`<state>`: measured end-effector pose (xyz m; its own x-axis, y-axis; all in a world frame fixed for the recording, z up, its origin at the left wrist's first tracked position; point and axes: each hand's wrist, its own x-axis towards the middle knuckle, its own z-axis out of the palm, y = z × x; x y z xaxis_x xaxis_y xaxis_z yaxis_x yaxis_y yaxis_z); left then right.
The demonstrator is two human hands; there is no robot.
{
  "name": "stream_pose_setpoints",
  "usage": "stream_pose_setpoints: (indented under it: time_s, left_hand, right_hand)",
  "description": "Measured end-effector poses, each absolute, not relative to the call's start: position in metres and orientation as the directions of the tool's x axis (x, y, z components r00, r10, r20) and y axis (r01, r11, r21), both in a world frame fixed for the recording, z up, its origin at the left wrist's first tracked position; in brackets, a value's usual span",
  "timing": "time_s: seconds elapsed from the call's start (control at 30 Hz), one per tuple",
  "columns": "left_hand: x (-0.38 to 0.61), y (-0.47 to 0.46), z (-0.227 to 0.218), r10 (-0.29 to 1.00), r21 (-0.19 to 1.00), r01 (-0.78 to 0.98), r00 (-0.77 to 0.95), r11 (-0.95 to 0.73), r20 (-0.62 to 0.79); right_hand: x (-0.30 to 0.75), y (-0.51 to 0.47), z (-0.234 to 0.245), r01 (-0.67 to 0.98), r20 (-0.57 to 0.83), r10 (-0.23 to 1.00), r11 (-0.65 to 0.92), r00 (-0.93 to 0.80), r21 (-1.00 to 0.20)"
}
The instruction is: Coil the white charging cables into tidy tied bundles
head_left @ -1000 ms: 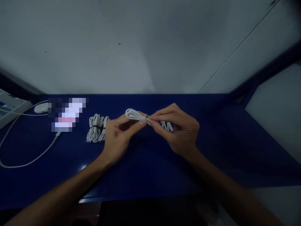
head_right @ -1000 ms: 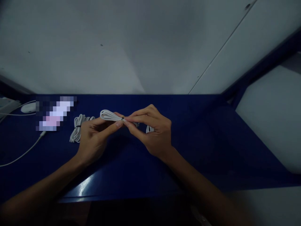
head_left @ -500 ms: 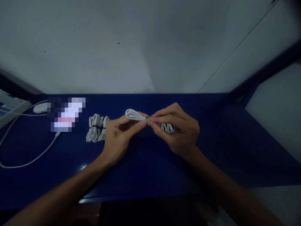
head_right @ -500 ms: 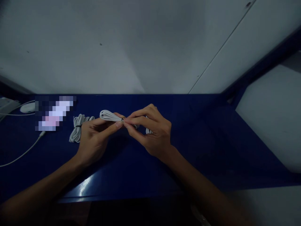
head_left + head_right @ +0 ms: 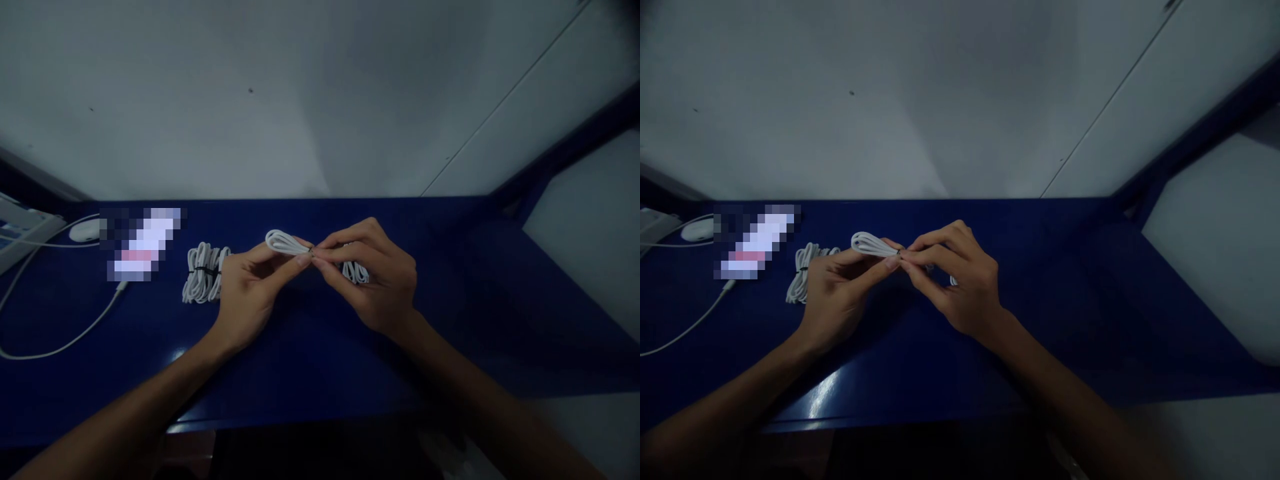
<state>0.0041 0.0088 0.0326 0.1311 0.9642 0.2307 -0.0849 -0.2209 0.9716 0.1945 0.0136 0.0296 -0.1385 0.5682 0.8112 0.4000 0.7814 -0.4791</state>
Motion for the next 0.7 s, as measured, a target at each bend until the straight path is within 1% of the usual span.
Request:
stream_pose_setpoints:
  time_s: [0.07,0.17,0.23,0.33,0.43,0.5,0.6,0.7]
  left_hand:
    - [0.004,0.008,0.037,0.946,0.948,0.056,0.108,-0.313,0.306]
    - [0.004,0.007,0.04,0.907,0.883,0.206,0.1,-0.421,0.409]
    - [0.003,0.007,0.039,0.876,0.824,0.303,0.106,-0.479,0.47]
    - [0.002,0.007,0.035,0.811,0.707,0.424,0.134,-0.566,0.569]
    - [0.0,0.007,0.03,0.744,0.604,0.475,0.185,-0.64,0.642]
    - [-0.001,0.007,0.025,0.713,0.56,0.488,0.213,-0.67,0.668]
    - [-0.003,0.008,0.02,0.688,0.522,0.5,0.235,-0.691,0.687]
    - [-0.004,0.008,0.016,0.687,0.52,0.501,0.236,-0.692,0.687]
  right_hand:
    - [0.194,0.013,0.032,0.42,0.791,0.607,0.741,-0.084,-0.524]
    - [0.193,0.012,0.035,0.463,0.775,0.632,0.685,0.006,-0.562]
    - [0.193,0.011,0.035,0.486,0.762,0.648,0.674,-0.027,-0.556]
    - [0.191,0.011,0.031,0.534,0.709,0.685,0.668,-0.169,-0.518]
    - [0.19,0.011,0.027,0.576,0.678,0.699,0.658,-0.229,-0.484]
    - [0.188,0.011,0.026,0.583,0.684,0.688,0.667,-0.243,-0.463]
    - [0.187,0.011,0.026,0.593,0.694,0.664,0.687,-0.278,-0.42]
    - [0.186,0.012,0.026,0.625,0.69,0.661,0.679,-0.293,-0.385]
